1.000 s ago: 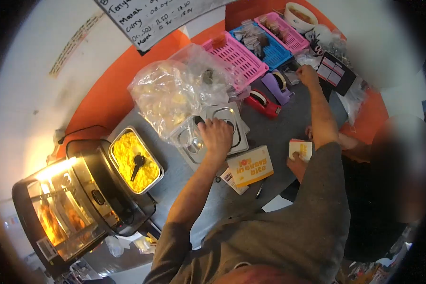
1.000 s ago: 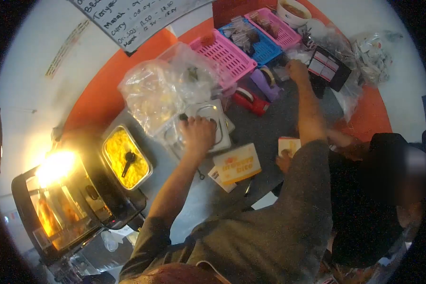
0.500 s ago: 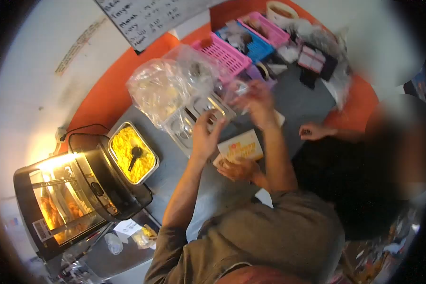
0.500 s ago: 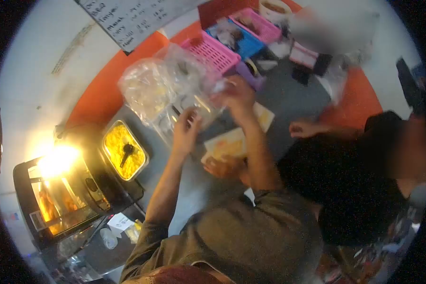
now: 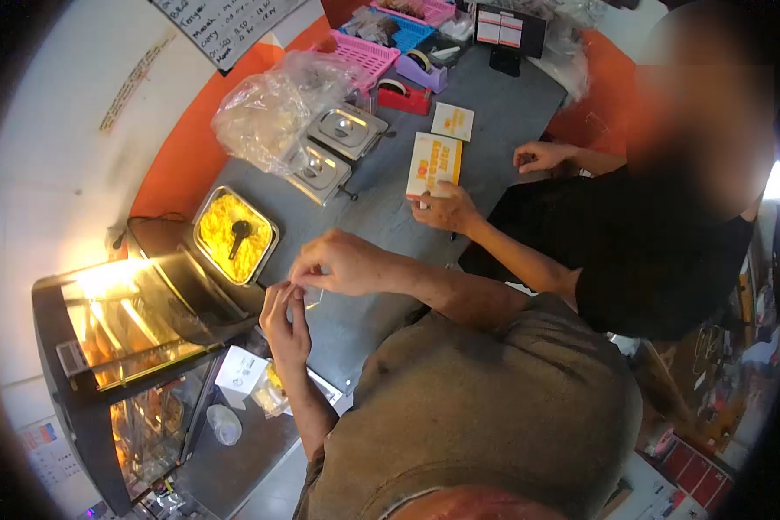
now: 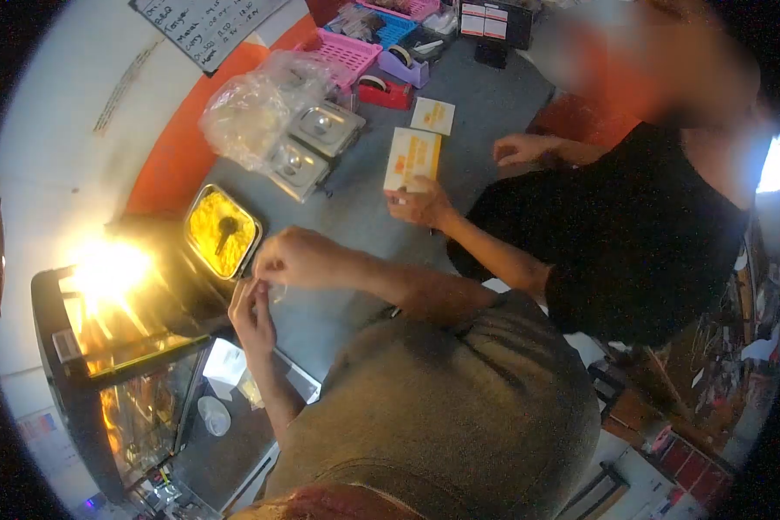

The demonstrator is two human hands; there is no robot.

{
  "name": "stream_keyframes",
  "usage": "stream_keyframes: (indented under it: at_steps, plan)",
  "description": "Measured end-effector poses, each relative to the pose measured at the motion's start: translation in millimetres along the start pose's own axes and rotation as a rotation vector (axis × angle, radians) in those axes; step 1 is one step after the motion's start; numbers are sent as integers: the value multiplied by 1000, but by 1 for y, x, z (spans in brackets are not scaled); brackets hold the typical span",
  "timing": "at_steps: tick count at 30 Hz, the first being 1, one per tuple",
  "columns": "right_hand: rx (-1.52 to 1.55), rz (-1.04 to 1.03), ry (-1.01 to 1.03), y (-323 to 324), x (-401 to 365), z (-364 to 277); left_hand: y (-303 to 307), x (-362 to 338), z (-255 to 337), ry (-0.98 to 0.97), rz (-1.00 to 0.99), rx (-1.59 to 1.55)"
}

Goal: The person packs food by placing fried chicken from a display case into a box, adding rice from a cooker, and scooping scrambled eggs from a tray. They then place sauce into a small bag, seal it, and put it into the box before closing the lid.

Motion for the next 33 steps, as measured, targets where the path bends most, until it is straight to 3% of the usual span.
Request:
stream_keyframes:
  at_steps: [2,8,12,14,15,16,18,20,21,23,27,28,29,30,32,33]
  plan:
    - [-50,-217,-77,-22,-22,-13,16,-26,1,-45,-31,46]
    - [-353,-216,124,-85,-76,-36,50,-102,-22,58,-107,167]
    - [-191,-136,143,-128,-97,-39,61,-141,-42,151,-22,94]
    - [-120,-65,-39,-144,-107,-37,64,-155,-48,129,32,205]
    - [-119,-70,-42,-151,-111,-37,65,-161,-52,34,226,248]
    - [-97,-43,-54,-155,-112,-37,69,-168,-48,38,230,246]
    - [-74,-16,-65,-161,-112,-40,85,-178,-35,70,420,252]
    - [75,-55,-196,-166,-113,-49,85,-184,-46,7,342,230]
    - [79,-62,-199,-169,-113,-53,77,-187,-61,161,193,23]
    - [326,-124,-419,-179,-114,-53,72,-192,-71,457,-2,-394]
    - [586,-143,-416,-184,-112,-46,73,-190,-76,510,-32,-733]
    - [284,-171,-270,-182,-109,-48,72,-190,-77,517,-29,-735]
    - [-18,-197,-118,-181,-105,-50,72,-188,-76,404,-11,-441]
    - [-14,-200,-121,-182,-102,-50,71,-186,-73,288,2,-146]
    - [-451,-324,-124,-187,-97,-48,69,-178,-70,291,-19,-52]
    - [-449,-325,-127,-189,-94,-38,67,-175,-74,284,-32,-40]
Point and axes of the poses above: each hand's wrist, its own x-axis towards the middle knuckle, its own y-axis out of the back of the hand, z = x × y, the point moved 3 cm from there along x, towards the middle knuckle, and after that the axes turned 8 degrees about y, right-handed, at the moved point
